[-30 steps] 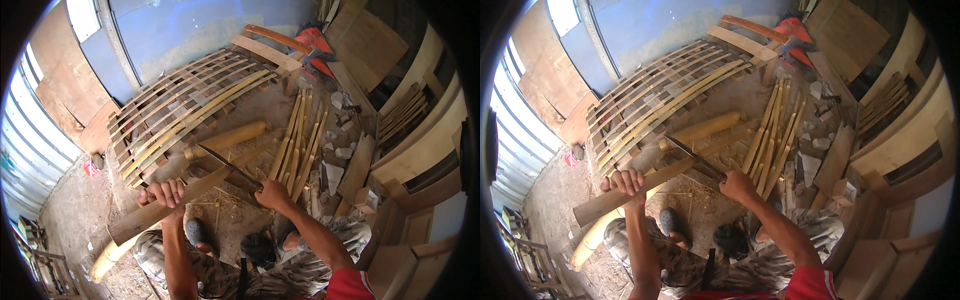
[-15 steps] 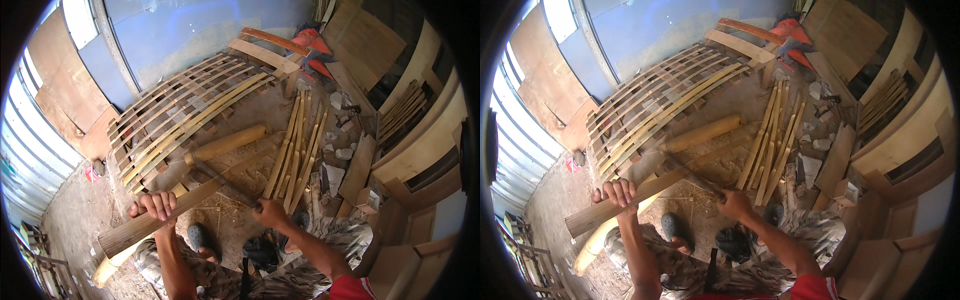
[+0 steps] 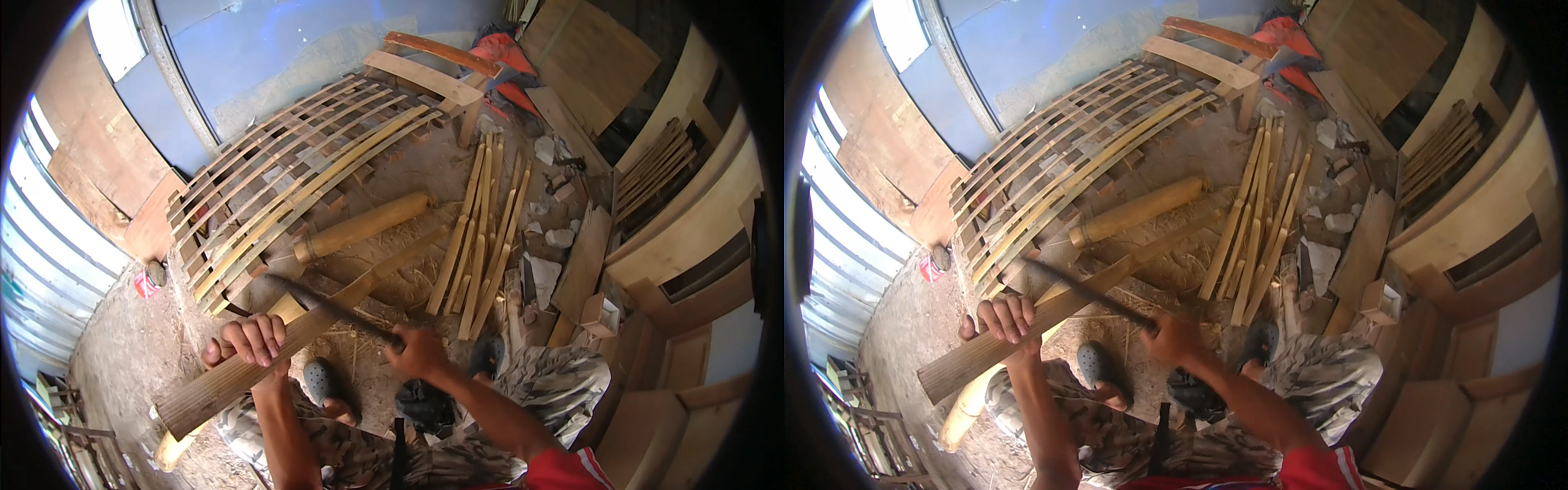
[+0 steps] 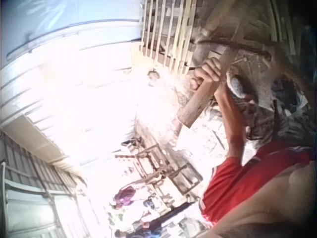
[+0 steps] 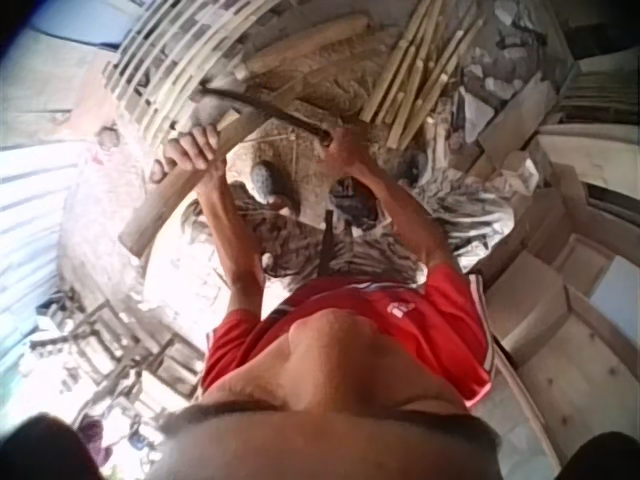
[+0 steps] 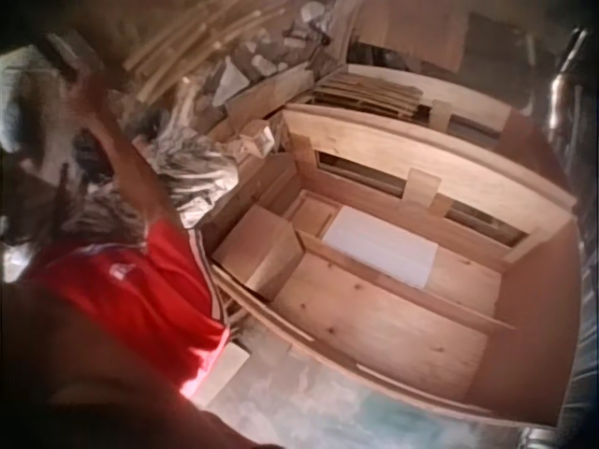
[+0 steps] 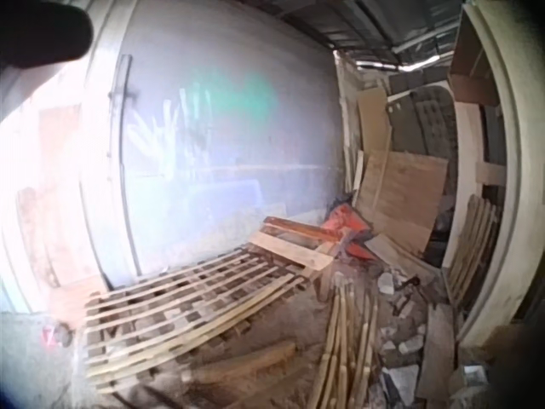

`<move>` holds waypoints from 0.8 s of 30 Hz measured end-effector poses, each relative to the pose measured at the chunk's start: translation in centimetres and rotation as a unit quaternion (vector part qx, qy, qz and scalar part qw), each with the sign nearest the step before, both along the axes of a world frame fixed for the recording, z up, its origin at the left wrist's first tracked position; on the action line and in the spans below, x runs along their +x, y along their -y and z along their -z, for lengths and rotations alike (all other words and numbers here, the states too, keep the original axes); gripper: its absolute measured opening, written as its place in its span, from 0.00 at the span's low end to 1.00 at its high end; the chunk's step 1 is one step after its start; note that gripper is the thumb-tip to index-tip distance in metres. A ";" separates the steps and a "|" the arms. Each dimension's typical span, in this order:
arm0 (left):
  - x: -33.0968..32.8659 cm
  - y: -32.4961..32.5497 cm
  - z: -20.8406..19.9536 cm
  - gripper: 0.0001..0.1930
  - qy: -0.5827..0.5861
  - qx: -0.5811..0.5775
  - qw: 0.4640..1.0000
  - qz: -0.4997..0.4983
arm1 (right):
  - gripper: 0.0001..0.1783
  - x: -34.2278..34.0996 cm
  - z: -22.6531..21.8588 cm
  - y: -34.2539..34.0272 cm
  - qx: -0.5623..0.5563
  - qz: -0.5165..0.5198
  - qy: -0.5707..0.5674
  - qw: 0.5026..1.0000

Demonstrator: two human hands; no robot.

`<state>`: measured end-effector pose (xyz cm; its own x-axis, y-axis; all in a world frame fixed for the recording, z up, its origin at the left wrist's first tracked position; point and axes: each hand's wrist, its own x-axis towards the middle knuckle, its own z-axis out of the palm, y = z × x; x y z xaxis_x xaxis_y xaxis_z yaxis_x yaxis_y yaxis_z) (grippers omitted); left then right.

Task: The person sits on the floor in a workshop and uses a machete to split long bamboo poles into thin strips. They repeatedly strike the bamboo, separate the strips, and stack them on a nearby wooden pallet. The person also uses a knife to further refine the bamboo pieces.

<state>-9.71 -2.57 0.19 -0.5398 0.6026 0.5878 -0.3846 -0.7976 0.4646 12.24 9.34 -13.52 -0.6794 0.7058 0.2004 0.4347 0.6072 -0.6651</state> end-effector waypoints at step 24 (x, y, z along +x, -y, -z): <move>-1.3 1.5 1.4 0.27 0.029 -0.021 0.999 0.008 | 0.18 1.7 5.1 -6.0 -0.189 0.061 0.203 0.959</move>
